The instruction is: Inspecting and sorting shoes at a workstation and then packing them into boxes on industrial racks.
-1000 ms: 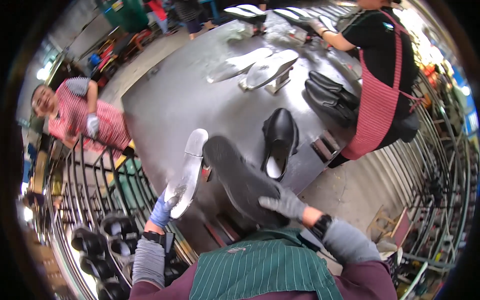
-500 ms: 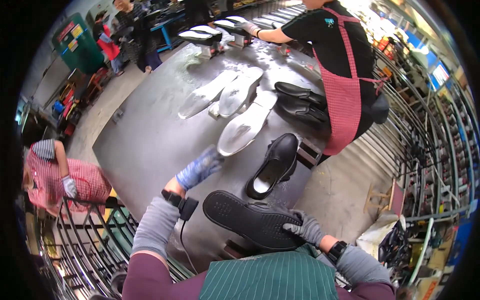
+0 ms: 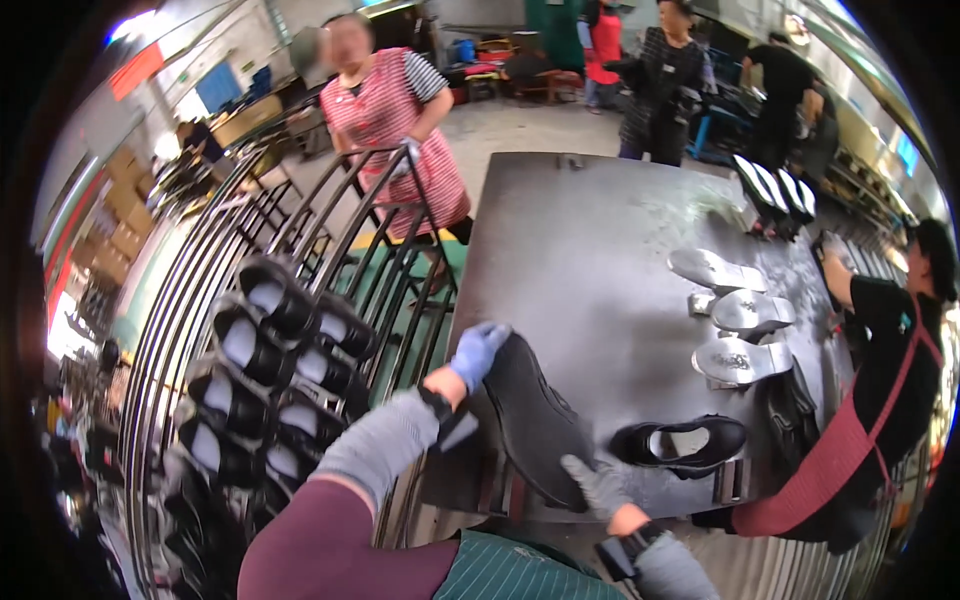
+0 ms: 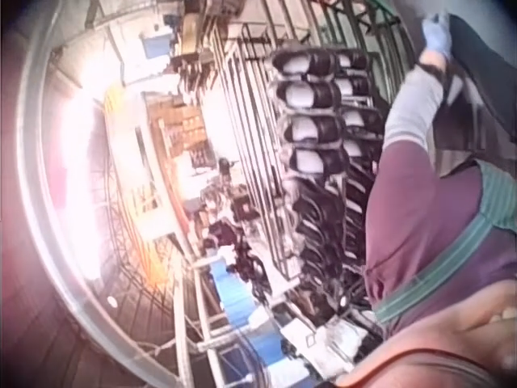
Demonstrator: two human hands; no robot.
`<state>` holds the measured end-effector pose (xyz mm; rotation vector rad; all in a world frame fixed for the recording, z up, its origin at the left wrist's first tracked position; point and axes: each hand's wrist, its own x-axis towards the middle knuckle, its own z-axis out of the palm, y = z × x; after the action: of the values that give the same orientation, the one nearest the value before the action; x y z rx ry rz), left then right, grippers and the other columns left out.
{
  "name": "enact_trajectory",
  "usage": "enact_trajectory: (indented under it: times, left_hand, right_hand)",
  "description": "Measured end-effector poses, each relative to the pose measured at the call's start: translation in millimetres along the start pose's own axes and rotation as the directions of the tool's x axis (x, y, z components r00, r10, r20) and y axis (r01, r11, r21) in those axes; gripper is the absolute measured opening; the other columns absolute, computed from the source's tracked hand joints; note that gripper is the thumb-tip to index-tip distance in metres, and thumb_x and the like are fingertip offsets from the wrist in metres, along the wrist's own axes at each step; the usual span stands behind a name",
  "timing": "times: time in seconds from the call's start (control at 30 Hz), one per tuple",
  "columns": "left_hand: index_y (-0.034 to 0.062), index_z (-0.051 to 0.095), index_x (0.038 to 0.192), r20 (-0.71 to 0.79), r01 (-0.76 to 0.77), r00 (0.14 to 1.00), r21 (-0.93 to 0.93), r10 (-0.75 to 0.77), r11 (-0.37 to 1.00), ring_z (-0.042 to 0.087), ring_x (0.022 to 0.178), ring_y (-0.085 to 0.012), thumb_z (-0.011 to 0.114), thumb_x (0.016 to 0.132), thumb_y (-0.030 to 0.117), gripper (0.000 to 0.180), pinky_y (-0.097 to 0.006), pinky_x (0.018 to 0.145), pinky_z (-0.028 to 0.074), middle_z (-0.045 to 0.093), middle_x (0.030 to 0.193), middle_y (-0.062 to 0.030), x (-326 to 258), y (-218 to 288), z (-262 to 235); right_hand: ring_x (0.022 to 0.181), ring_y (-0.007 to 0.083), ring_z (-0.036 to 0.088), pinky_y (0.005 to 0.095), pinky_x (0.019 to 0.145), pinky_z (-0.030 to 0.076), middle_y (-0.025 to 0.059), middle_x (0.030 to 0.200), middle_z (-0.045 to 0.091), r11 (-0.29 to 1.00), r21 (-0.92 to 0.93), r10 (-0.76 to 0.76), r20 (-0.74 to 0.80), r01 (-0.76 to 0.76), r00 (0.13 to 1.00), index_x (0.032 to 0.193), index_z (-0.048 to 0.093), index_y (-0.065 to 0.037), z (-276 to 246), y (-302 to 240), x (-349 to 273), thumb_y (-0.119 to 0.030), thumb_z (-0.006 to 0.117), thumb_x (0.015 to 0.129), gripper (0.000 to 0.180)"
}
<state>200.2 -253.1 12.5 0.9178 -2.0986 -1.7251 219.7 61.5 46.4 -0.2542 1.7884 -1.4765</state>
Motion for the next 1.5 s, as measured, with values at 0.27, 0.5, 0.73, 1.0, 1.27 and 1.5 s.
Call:
enact_trajectory:
  times: [0.27, 0.5, 0.73, 1.0, 1.27, 1.5]
  left_hand:
    - [-0.002, 0.061, 0.112, 0.26, 0.132, 0.948, 0.195, -0.181, 0.972, 0.062, 0.092, -0.0199, 0.059, 0.087, 0.044, 0.053, -0.032, 0.084, 0.047, 0.066, 0.102, -0.0117, -28.3, 20.0, -12.5]
    - [-0.0034, 0.062, 0.108, 0.317, -0.039, 0.947, 0.295, -0.059, 0.955, 0.063, 0.087, -0.0221, 0.059, 0.088, 0.042, 0.05, -0.033, 0.08, 0.049, 0.067, 0.095, -0.0145, -94.2, 7.8, -2.7]
    - [0.0005, 0.06, 0.108, 0.39, -0.093, 0.898, -0.286, 0.204, 0.954, 0.056, 0.099, -0.0195, 0.052, 0.093, 0.031, 0.035, -0.032, 0.09, 0.044, 0.062, 0.106, -0.0106, -117.7, -33.3, -13.9]
    - [-0.0008, 0.064, 0.102, 0.539, 0.355, 0.841, -0.485, -0.046, 0.799, 0.059, 0.092, -0.0184, 0.048, 0.092, 0.028, 0.034, -0.032, 0.088, 0.046, 0.065, 0.098, -0.0087, -136.2, -28.2, -3.3]
    - [-0.002, 0.062, 0.096, 0.403, -0.267, 0.852, -0.211, 0.333, 0.94, 0.059, 0.089, -0.0184, 0.042, 0.091, 0.033, 0.04, -0.031, 0.084, 0.044, 0.064, 0.094, -0.0088, -183.0, 25.0, -4.2]
    - [-0.0033, 0.05, 0.12, 0.467, -0.263, 0.818, -0.218, 0.337, 0.94, 0.054, 0.104, -0.0221, 0.05, 0.088, 0.049, 0.062, -0.033, 0.096, 0.039, 0.058, 0.109, -0.0126, -284.0, 38.2, 18.7]
  right_hand:
    - [0.099, 0.0135, 0.057, 0.029, 0.089, 0.046, 0.0047, 0.11, 0.063, 0.966, 0.202, 0.067, 0.418, -0.164, 0.906, 0.122, 0.055, -0.002, 93.6, 72.0, -47.4, -0.029, 0.064, 0.088, 0.045]
    - [0.109, 0.0207, 0.055, 0.0331, 0.095, 0.043, 0.0134, 0.12, 0.059, 0.944, -0.189, -0.105, 0.604, 0.27, 0.79, 0.126, 0.05, -0.001, 62.2, 77.2, -80.6, -0.033, 0.064, 0.087, 0.052]
    - [0.114, 0.0229, 0.052, 0.0328, 0.1, 0.039, 0.0168, 0.123, 0.055, 0.969, 0.113, -0.237, 0.195, 0.218, 0.952, 0.125, 0.048, -0.001, 65.4, 2.5, 34.0, -0.041, 0.061, 0.086, 0.057]
    - [0.089, 0.0122, 0.058, 0.0289, 0.084, 0.046, 0.0031, 0.097, 0.066, 0.955, 0.17, -0.252, 0.033, 0.243, 0.967, 0.108, 0.063, -0.006, 97.4, 7.6, 55.0, -0.018, 0.067, 0.083, 0.028]
    - [0.091, 0.0177, 0.062, 0.0329, 0.083, 0.048, 0.0104, 0.097, 0.067, 0.767, 0.226, -0.602, -0.07, 0.6, 0.795, 0.102, 0.063, -0.005, 99.4, 0.6, 8.4, -0.016, 0.063, 0.085, 0.02]
    - [0.093, 0.0152, 0.059, 0.0287, 0.084, 0.046, 0.0036, 0.102, 0.062, 0.834, 0.391, -0.455, 0.088, 0.389, 0.886, 0.101, 0.061, -0.007, 73.2, 34.1, -73.4, -0.021, 0.058, 0.088, 0.019]
